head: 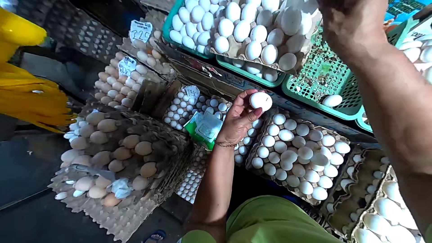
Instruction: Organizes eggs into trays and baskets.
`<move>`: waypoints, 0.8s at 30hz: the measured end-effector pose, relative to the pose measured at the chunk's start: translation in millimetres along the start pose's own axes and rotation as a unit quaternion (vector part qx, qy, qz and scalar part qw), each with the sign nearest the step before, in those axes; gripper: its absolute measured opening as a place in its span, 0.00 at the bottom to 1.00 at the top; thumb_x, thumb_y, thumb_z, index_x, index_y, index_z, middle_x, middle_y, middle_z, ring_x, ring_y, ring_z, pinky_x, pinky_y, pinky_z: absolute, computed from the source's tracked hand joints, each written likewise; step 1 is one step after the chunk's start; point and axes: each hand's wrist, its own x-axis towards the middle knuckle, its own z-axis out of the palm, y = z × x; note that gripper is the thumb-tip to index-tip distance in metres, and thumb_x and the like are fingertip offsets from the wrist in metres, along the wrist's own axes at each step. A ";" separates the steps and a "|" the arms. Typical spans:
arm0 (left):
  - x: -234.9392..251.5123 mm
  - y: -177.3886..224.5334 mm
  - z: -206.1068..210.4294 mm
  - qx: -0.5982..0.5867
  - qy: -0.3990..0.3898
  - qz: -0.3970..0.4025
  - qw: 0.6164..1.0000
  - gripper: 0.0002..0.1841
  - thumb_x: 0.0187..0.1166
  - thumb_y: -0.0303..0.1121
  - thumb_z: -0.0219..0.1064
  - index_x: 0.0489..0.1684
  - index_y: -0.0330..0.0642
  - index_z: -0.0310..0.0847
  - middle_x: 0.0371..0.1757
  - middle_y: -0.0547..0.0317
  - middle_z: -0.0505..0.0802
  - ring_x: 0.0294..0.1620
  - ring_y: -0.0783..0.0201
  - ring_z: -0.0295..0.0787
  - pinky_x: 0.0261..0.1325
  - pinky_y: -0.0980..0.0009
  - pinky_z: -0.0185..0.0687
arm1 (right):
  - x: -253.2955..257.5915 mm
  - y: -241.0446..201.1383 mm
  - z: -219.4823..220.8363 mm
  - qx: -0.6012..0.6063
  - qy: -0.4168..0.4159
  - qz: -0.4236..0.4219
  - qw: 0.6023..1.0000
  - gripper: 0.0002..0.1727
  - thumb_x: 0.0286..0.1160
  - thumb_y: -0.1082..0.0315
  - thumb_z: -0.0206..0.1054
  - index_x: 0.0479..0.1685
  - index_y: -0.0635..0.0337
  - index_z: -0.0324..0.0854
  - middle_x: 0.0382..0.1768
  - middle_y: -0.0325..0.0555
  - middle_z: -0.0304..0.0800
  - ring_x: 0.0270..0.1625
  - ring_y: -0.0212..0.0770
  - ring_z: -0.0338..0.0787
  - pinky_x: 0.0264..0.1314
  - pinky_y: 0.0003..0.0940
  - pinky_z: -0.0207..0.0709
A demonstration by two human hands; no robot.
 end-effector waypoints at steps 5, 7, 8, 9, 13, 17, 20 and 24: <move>1.9 -4.3 5.2 0.021 0.034 0.018 0.999 0.27 0.77 0.19 0.66 0.75 0.49 0.69 0.67 0.60 0.85 0.61 0.66 0.87 0.68 0.65 0.85 | -98.8 -53.2 8.3 0.132 -0.118 -0.126 0.976 0.16 0.85 0.69 0.61 0.61 0.67 0.87 0.60 0.56 0.91 0.62 0.42 0.91 0.70 0.40 0.84; 2.9 -5.5 6.9 0.024 0.027 0.022 0.999 0.28 0.77 0.19 0.66 0.76 0.49 0.67 0.65 0.62 0.86 0.60 0.68 0.87 0.66 0.66 0.85 | -124.5 -50.8 22.7 0.123 -0.130 -0.163 0.970 0.14 0.80 0.75 0.62 0.56 0.62 0.92 0.65 0.56 0.90 0.67 0.45 0.90 0.73 0.37 0.82; 3.0 -5.8 8.3 0.021 0.025 0.019 0.999 0.28 0.77 0.19 0.66 0.76 0.49 0.68 0.65 0.62 0.85 0.61 0.67 0.87 0.67 0.65 0.84 | -129.7 -46.4 25.7 0.116 -0.116 -0.171 0.971 0.14 0.78 0.78 0.62 0.54 0.63 0.92 0.64 0.57 0.90 0.66 0.46 0.90 0.71 0.35 0.83; 3.0 -6.3 9.5 0.019 0.023 0.013 0.999 0.28 0.77 0.19 0.66 0.76 0.49 0.69 0.65 0.61 0.86 0.62 0.66 0.87 0.69 0.64 0.84 | -130.5 -41.2 26.1 0.110 -0.103 -0.172 0.974 0.13 0.77 0.79 0.61 0.50 0.65 0.92 0.62 0.57 0.91 0.64 0.46 0.91 0.69 0.34 0.83; 5.1 -10.9 13.6 0.019 0.005 0.000 1.000 0.26 0.77 0.20 0.67 0.74 0.49 0.71 0.65 0.60 0.86 0.63 0.64 0.87 0.70 0.63 0.85 | -123.5 -20.7 16.4 0.139 -0.087 -0.110 0.980 0.13 0.79 0.79 0.60 0.50 0.67 0.91 0.56 0.57 0.93 0.60 0.40 0.93 0.66 0.30 0.84; 8.9 -15.1 17.2 0.014 0.003 -0.004 1.000 0.26 0.76 0.20 0.67 0.73 0.49 0.72 0.65 0.61 0.86 0.63 0.64 0.87 0.70 0.62 0.85 | -122.6 -12.9 1.9 0.244 -0.087 0.025 0.965 0.11 0.79 0.77 0.64 0.53 0.64 0.89 0.48 0.41 0.94 0.45 0.23 0.90 0.53 0.20 0.86; 9.0 -15.9 19.8 0.030 0.011 -0.020 0.999 0.26 0.77 0.20 0.66 0.75 0.47 0.70 0.65 0.60 0.86 0.63 0.65 0.88 0.69 0.63 0.85 | -121.8 -18.4 -8.2 0.425 -0.106 0.176 0.881 0.11 0.76 0.80 0.66 0.50 0.59 0.87 0.40 0.34 0.95 0.40 0.29 0.95 0.50 0.27 0.93; 3.7 -18.4 20.4 0.068 0.037 -0.037 0.996 0.27 0.78 0.19 0.65 0.77 0.45 0.67 0.67 0.58 0.85 0.63 0.64 0.87 0.70 0.63 0.84 | -116.4 -17.5 -25.3 0.512 -0.102 0.206 0.827 0.14 0.76 0.82 0.61 0.48 0.56 0.89 0.39 0.34 0.96 0.40 0.30 0.96 0.49 0.30 0.93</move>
